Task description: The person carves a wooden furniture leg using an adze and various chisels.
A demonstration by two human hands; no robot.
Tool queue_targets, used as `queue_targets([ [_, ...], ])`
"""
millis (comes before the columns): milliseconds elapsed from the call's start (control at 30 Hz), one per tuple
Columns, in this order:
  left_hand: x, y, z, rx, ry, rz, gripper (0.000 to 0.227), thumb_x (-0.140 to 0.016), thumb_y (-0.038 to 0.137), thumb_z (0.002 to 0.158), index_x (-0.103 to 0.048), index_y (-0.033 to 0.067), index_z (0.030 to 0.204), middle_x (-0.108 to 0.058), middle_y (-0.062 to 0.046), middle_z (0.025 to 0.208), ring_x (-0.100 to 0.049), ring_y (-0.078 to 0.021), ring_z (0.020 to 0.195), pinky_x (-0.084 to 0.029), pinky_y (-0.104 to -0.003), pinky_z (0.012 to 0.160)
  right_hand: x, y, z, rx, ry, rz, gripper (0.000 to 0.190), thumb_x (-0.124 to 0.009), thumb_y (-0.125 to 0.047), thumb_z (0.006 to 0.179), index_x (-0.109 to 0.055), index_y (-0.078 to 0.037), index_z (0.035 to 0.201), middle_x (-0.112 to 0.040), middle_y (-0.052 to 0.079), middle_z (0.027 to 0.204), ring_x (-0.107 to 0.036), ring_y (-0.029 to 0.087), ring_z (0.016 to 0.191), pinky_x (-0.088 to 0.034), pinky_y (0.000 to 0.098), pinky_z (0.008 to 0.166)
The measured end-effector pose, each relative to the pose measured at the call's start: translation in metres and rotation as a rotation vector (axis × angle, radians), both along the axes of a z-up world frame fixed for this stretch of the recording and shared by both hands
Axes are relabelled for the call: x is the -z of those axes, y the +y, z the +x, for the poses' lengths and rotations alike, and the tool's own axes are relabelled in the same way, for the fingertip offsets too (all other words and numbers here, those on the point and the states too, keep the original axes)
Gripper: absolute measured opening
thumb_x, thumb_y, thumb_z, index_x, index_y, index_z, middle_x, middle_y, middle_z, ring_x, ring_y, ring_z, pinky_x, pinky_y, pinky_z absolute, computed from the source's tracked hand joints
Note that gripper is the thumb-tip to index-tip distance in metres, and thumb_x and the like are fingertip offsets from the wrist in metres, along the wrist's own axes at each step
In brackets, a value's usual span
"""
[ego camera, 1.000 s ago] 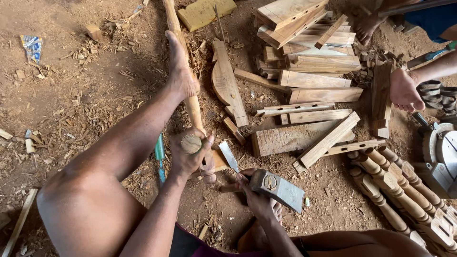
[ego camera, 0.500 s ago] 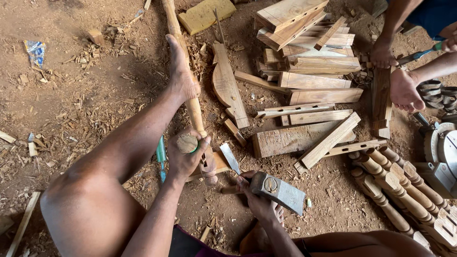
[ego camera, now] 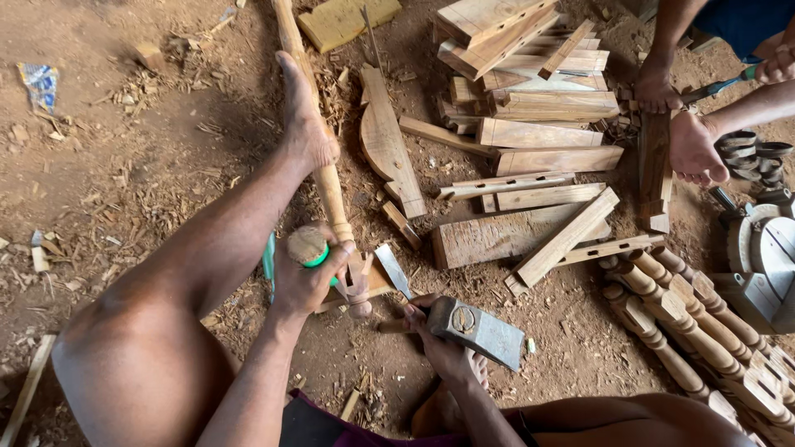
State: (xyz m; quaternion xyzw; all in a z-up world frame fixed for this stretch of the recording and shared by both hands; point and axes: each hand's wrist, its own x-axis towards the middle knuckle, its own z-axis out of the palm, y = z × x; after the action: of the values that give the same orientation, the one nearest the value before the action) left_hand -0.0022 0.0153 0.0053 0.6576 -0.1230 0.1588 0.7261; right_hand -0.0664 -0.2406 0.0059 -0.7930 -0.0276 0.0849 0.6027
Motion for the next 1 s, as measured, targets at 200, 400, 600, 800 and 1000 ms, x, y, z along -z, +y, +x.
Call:
queue_targets([
  [200,0.009,-0.007,0.014,-0.27,0.046,-0.036,0.015,-0.071,0.015,0.097,-0.067,0.0089,0.085,-0.072,-0.005,0.073,-0.073,-0.009,0.06,-0.063,-0.023,0.046,-0.002,0.002,-0.001,0.011,-0.038,-0.104,0.013,-0.072,-0.021,0.095,-0.071,-0.009,0.1,-0.074,0.005,0.079,-0.073,0.013,0.076,-0.062,0.0306,0.071],
  [400,0.025,-0.025,0.013,-0.253,0.011,0.096,0.02,-0.075,0.019,0.097,-0.066,0.0104,0.082,-0.068,-0.003,0.067,-0.068,-0.0084,0.057,-0.058,-0.025,0.052,0.009,-0.002,0.0,-0.041,-0.121,-0.048,0.014,-0.07,-0.022,0.097,-0.071,-0.009,0.1,-0.073,0.005,0.08,-0.072,0.012,0.075,-0.063,0.0314,0.069],
  [600,0.025,-0.026,0.023,-0.223,0.027,0.019,0.021,-0.074,0.023,0.096,-0.066,0.0108,0.081,-0.07,-0.001,0.068,-0.072,-0.0101,0.058,-0.062,-0.026,0.049,-0.002,-0.001,0.0,-0.037,-0.112,-0.114,0.014,-0.069,-0.023,0.096,-0.072,-0.01,0.099,-0.075,0.004,0.079,-0.075,0.012,0.075,-0.064,0.0306,0.069],
  [800,0.002,-0.023,0.023,-0.05,0.062,0.104,0.037,-0.074,0.04,0.091,-0.066,0.0084,0.109,-0.072,-0.007,0.093,-0.072,-0.0121,0.082,-0.066,-0.039,0.076,0.004,0.0,0.0,-0.045,-0.164,-0.065,0.015,-0.07,-0.023,0.096,-0.072,-0.01,0.1,-0.075,0.004,0.079,-0.075,0.012,0.074,-0.064,0.0307,0.066],
  [1000,-0.014,-0.021,0.024,-0.18,-0.159,0.409,0.037,-0.074,0.044,0.096,-0.061,0.0108,0.106,-0.062,-0.008,0.111,-0.066,-0.0167,0.1,-0.063,-0.039,0.089,0.01,-0.002,-0.002,-0.014,-0.077,-0.082,0.014,-0.07,-0.023,0.096,-0.072,-0.009,0.099,-0.073,0.004,0.079,-0.072,0.013,0.075,-0.062,0.0306,0.068],
])
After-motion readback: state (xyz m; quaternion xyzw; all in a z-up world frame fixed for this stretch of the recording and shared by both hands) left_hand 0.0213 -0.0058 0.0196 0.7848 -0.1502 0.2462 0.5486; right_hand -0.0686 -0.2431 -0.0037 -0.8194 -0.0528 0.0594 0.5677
